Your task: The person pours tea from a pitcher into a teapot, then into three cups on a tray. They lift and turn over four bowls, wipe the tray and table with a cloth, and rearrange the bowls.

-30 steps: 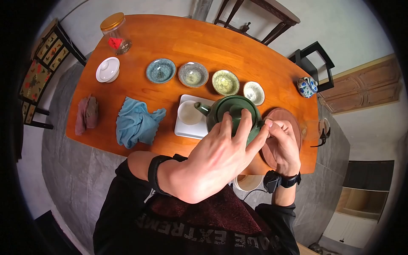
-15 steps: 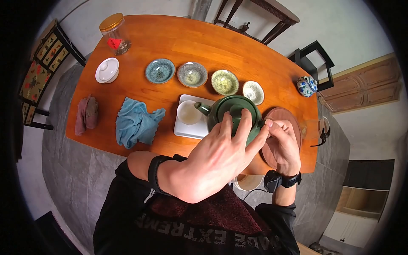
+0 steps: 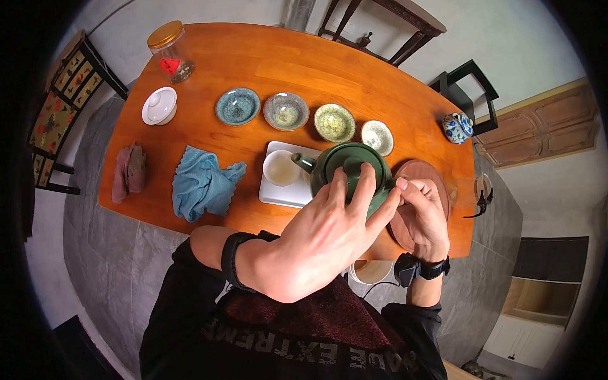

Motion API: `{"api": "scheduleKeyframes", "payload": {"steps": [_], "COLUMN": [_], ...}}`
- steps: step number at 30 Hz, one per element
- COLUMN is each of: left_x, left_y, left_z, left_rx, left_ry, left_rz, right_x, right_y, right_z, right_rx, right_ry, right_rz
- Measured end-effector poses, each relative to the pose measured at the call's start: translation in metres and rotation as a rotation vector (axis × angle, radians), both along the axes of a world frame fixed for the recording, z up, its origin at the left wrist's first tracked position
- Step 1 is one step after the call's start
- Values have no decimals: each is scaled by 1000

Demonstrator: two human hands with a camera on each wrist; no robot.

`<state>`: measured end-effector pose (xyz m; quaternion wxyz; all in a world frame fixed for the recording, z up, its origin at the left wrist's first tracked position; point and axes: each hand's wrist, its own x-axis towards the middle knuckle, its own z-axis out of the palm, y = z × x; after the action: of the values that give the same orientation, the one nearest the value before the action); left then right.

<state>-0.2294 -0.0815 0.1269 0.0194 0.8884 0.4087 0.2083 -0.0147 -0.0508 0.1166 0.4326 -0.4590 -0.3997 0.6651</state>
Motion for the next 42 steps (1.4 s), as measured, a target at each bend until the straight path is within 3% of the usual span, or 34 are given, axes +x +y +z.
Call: {"api": "scheduleKeyframes", "payload": {"steps": [42], "left_x": [2], "left_y": [-1], "left_z": [0], "left_rx": [12], "left_ry": [-15], "left_rz": [-26], "right_x": [5], "right_y": [-4], "right_z": [3], "right_rx": [16], "right_ry": [-47], "right_rz": [0]}}
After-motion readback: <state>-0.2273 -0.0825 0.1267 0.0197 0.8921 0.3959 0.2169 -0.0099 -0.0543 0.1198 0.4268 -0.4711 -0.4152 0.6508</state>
